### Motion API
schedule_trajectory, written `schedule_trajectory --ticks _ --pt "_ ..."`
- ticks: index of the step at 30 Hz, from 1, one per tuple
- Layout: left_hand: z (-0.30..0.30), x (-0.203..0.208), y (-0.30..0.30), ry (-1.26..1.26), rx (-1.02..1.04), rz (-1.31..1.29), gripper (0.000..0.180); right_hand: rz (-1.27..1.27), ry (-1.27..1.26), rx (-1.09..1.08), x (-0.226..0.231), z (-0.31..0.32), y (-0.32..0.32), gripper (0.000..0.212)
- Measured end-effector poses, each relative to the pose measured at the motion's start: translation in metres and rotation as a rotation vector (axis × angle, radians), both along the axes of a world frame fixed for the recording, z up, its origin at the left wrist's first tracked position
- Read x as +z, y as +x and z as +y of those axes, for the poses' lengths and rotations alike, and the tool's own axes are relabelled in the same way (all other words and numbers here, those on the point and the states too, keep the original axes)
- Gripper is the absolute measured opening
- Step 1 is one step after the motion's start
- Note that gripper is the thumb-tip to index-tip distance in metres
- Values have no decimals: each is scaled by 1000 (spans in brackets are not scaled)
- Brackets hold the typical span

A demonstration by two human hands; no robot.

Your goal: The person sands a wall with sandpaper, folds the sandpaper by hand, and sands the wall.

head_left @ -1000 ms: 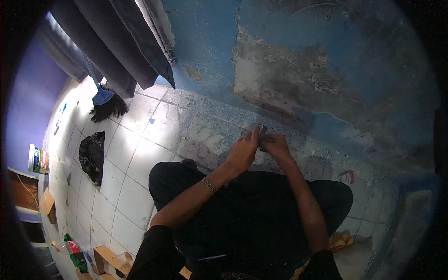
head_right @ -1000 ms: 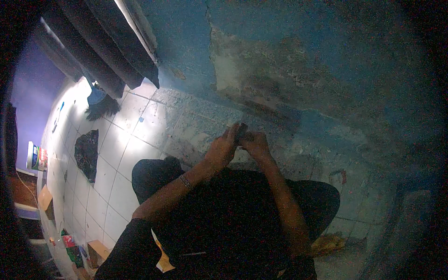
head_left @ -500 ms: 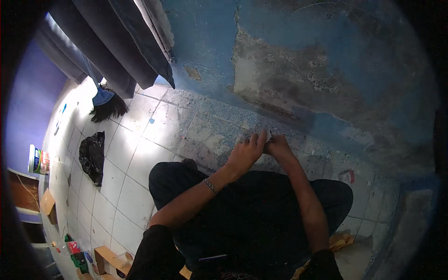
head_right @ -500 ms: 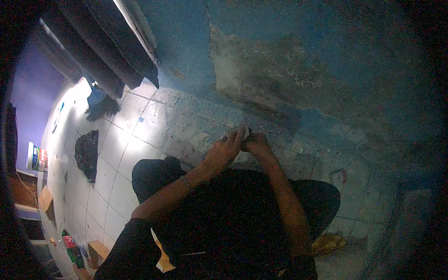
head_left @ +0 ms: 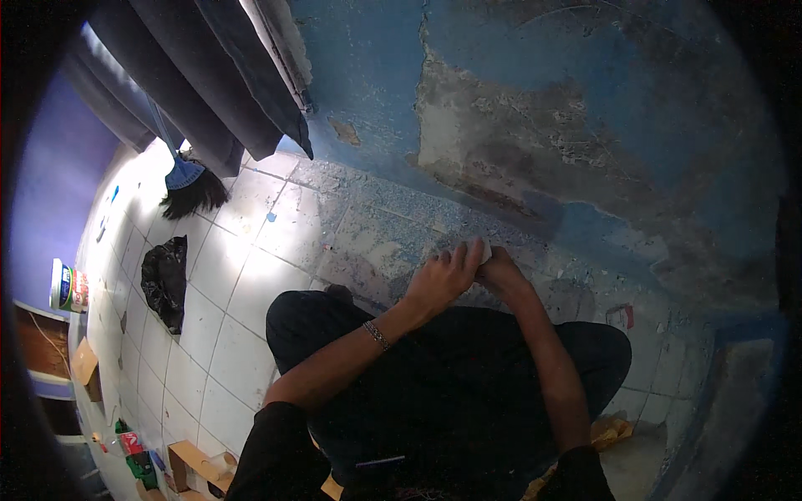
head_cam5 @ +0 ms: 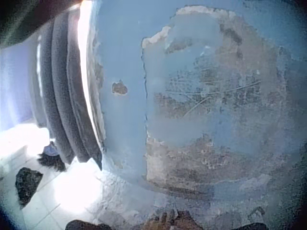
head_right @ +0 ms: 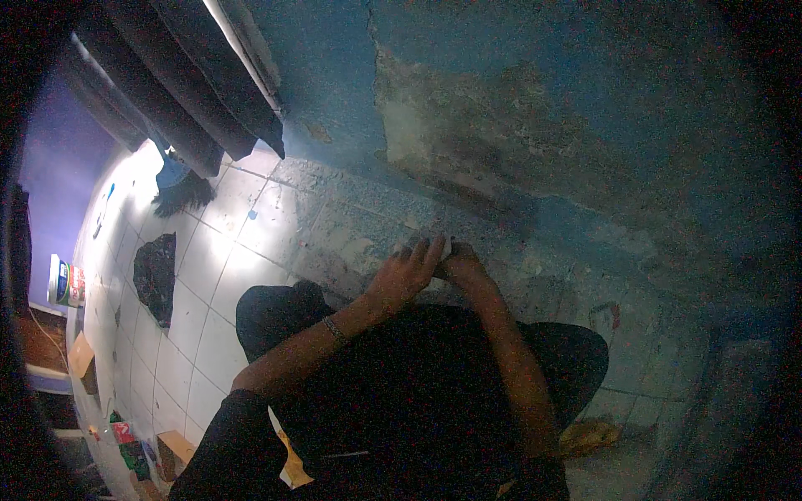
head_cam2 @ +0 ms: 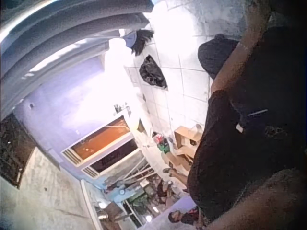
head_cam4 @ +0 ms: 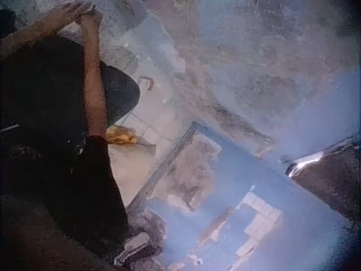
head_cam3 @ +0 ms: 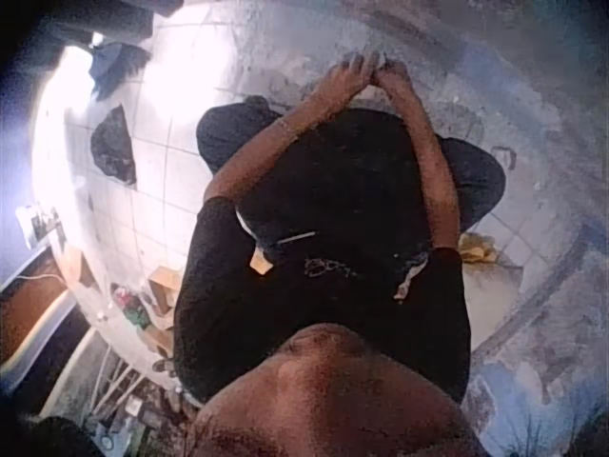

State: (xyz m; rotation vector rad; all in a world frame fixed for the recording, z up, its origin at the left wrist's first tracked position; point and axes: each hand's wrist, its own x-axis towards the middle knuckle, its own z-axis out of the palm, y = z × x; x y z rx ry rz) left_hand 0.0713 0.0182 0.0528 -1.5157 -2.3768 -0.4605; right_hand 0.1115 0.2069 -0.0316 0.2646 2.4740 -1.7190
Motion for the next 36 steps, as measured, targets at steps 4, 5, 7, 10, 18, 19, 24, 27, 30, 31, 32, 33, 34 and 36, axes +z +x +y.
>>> schedule_trajectory --ticks 4,5,7,10,18,19,24,27,30,31,32,33,34,36 --pt "-11 -4 2 -97 6 -26 70 -400 81 -196 70 -32 -3 90" --pt "-15 -2 1 -78 6 -12 70 -420 137 -220 87 -41 -4 95" --pt "2 -2 5 -46 -26 -25 70 -299 190 -305 46 -22 4 69" --pt "-1 0 4 -54 -28 -65 69 -192 161 -312 38 -24 2 41" --pt "1 1 -29 440 64 -621 57 0 -358 -179 75 -24 -4 28" --pt "0 5 -31 476 82 -773 56 -7 -383 -248 77 -24 -5 30" --pt "-6 12 -33 615 71 -1043 51 -59 -253 -212 91 -37 -13 46" --pt "-7 8 -35 643 60 -1168 50 2 -218 -85 91 -45 -7 51" --pt "-10 17 -34 635 132 -1407 44 -22 -120 -23 78 -45 -4 53" --pt "-10 22 -34 707 113 -1539 36 56 -150 -19 79 -49 -2 52" --pt "-9 24 -34 779 87 -1671 28 136 -176 -19 84 -52 0 52" --pt "-7 25 -34 781 81 -1670 28 138 -172 -20 77 -47 -1 52" --pt "-5 26 -32 795 51 -1664 24 161 -122 -21 63 -39 -3 49" --pt "-8 30 -33 811 36 -1652 20 183 -82 -13 69 -41 -6 47"
